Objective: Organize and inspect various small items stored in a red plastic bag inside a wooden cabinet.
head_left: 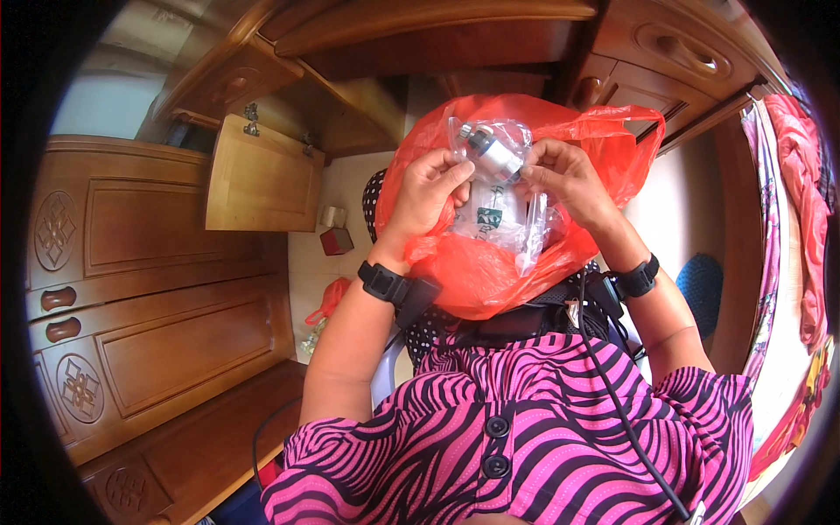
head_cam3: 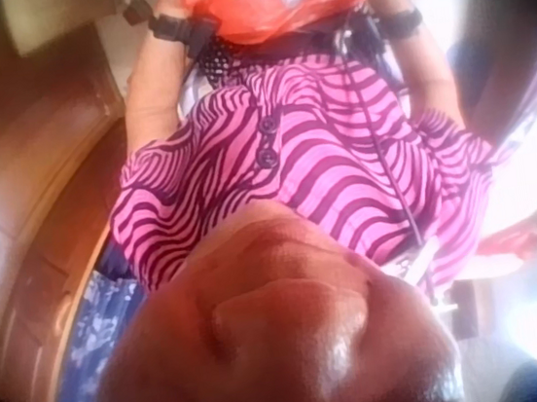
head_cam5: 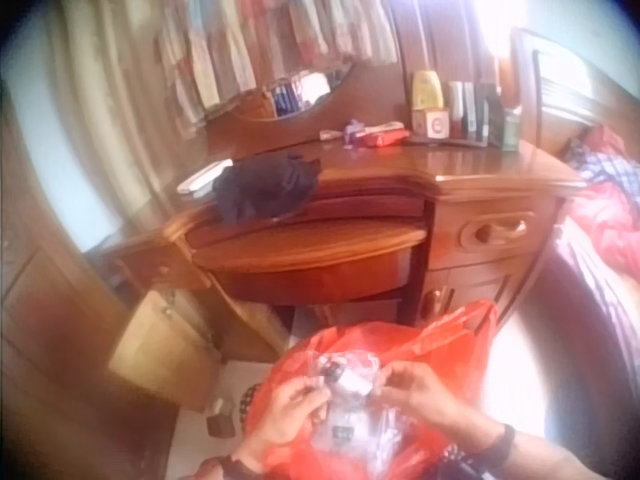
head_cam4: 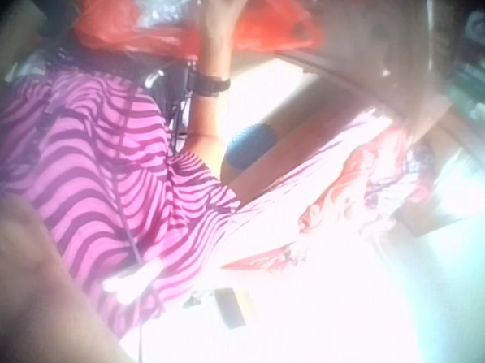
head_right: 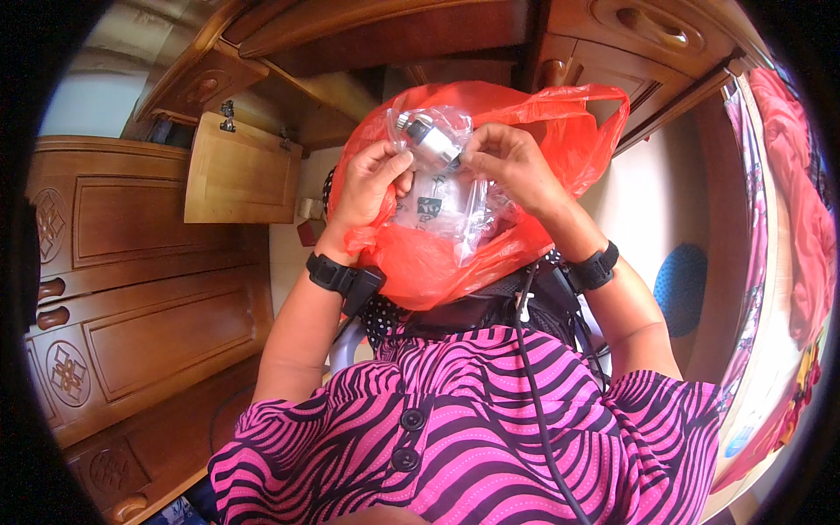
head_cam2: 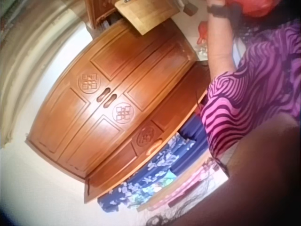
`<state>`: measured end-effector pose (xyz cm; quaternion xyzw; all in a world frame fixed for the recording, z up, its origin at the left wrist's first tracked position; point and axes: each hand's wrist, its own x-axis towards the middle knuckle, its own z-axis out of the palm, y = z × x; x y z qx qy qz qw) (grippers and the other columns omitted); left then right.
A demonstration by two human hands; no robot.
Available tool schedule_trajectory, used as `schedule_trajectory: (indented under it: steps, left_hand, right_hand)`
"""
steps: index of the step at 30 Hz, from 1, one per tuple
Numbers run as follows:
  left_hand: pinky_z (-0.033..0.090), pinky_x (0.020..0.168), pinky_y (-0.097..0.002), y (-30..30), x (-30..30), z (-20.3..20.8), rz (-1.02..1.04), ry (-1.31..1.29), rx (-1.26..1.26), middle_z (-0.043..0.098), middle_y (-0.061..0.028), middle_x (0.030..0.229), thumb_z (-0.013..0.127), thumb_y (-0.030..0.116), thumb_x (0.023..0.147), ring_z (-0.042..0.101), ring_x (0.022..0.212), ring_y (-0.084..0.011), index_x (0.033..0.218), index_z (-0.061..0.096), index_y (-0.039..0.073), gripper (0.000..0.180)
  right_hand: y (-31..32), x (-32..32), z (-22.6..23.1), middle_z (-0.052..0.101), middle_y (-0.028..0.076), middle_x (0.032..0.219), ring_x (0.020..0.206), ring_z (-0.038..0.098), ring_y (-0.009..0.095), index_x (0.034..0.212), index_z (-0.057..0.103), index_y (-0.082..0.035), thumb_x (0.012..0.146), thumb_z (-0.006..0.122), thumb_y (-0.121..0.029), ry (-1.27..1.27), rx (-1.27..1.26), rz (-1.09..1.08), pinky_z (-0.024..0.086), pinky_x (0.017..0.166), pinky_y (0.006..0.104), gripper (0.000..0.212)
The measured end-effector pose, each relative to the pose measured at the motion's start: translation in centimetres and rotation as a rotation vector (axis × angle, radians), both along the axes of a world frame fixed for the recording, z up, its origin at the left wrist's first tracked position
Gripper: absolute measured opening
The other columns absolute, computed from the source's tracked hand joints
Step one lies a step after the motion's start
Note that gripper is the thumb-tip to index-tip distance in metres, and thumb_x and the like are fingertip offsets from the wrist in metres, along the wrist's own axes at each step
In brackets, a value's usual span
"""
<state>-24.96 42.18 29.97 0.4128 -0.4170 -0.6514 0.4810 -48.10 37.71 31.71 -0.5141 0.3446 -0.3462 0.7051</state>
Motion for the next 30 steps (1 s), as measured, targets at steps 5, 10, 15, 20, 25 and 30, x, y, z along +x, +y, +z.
schedule_trajectory:
  steps: [5, 10, 15, 20, 25, 30]
  left_hand:
    - [0.045, 0.056, -0.0212, 0.1, -0.5, 0.0, 0.092, 0.003, -0.025, 0.062, -0.0046, 0.078, 0.055, 0.018, 0.094, 0.055, 0.064, -0.008, 0.088, 0.058, 0.003, 0.015]
    - [0.043, 0.059, -0.0208, 0.2, -0.4, 0.6, 0.102, 0.062, -0.046, 0.063, -0.0108, 0.093, 0.048, 0.021, 0.098, 0.056, 0.069, -0.0097, 0.091, 0.055, 0.004, 0.02]
    - [0.045, 0.057, -0.0212, -0.3, 0.2, 1.0, -0.082, -0.046, 0.009, 0.064, -0.0058, 0.079, 0.055, 0.021, 0.094, 0.056, 0.064, -0.0083, 0.092, 0.057, 0.003, 0.018]
    - [0.044, 0.057, -0.0212, 0.1, -0.3, 0.0, 0.039, -0.024, -0.013, 0.063, -0.0027, 0.075, 0.057, 0.018, 0.093, 0.055, 0.062, -0.0071, 0.087, 0.061, 0.003, 0.016]
    - [0.043, 0.057, -0.0203, 0.4, -0.5, -0.2, 0.136, 0.02, -0.052, 0.062, -0.0006, 0.075, 0.057, 0.014, 0.092, 0.053, 0.062, -0.0059, 0.089, 0.064, 0.004, 0.013]
    - [0.043, 0.06, -0.0211, 0.6, -0.9, 0.6, 0.008, -0.084, -0.147, 0.06, 0.0013, 0.075, 0.057, 0.013, 0.092, 0.053, 0.066, -0.0057, 0.094, 0.063, 0.003, 0.012]
  right_hand:
    - [-1.3, -1.8, -0.5, 0.059, 0.001, 0.078, 0.067, 0.06, 0.008, 0.086, 0.057, -0.004, 0.088, 0.061, -0.007, 0.02, 0.073, -0.044, 0.049, 0.057, 0.0195, 0.006]
    - [-1.7, -3.3, -0.1, 0.061, 0.003, 0.082, 0.073, 0.064, 0.012, 0.089, 0.056, -0.002, 0.09, 0.06, -0.007, -0.002, 0.053, -0.088, 0.055, 0.067, 0.0241, 0.006]
    - [-0.7, -2.1, 0.6, 0.061, 0.002, 0.082, 0.073, 0.063, 0.011, 0.09, 0.056, -0.002, 0.088, 0.062, -0.005, -0.078, 0.059, -0.037, 0.054, 0.068, 0.0232, 0.006]
    - [-1.0, -1.3, 0.4, 0.06, 0.001, 0.085, 0.073, 0.06, 0.008, 0.094, 0.056, -0.003, 0.087, 0.062, -0.002, -0.02, -0.043, 0.016, 0.051, 0.068, 0.022, 0.01]
    - [-1.6, -0.8, 1.8, 0.061, 0.003, 0.094, 0.087, 0.06, 0.009, 0.111, 0.052, -0.002, 0.089, 0.061, -0.006, -0.011, -0.054, 0.011, 0.049, 0.076, 0.0216, 0.024]
    - [-2.9, 1.4, 3.5, 0.059, 0.013, 0.116, 0.101, 0.057, 0.017, 0.132, 0.043, 0.0, 0.09, 0.062, -0.021, 0.178, -0.268, 0.103, 0.047, 0.085, 0.029, 0.052]
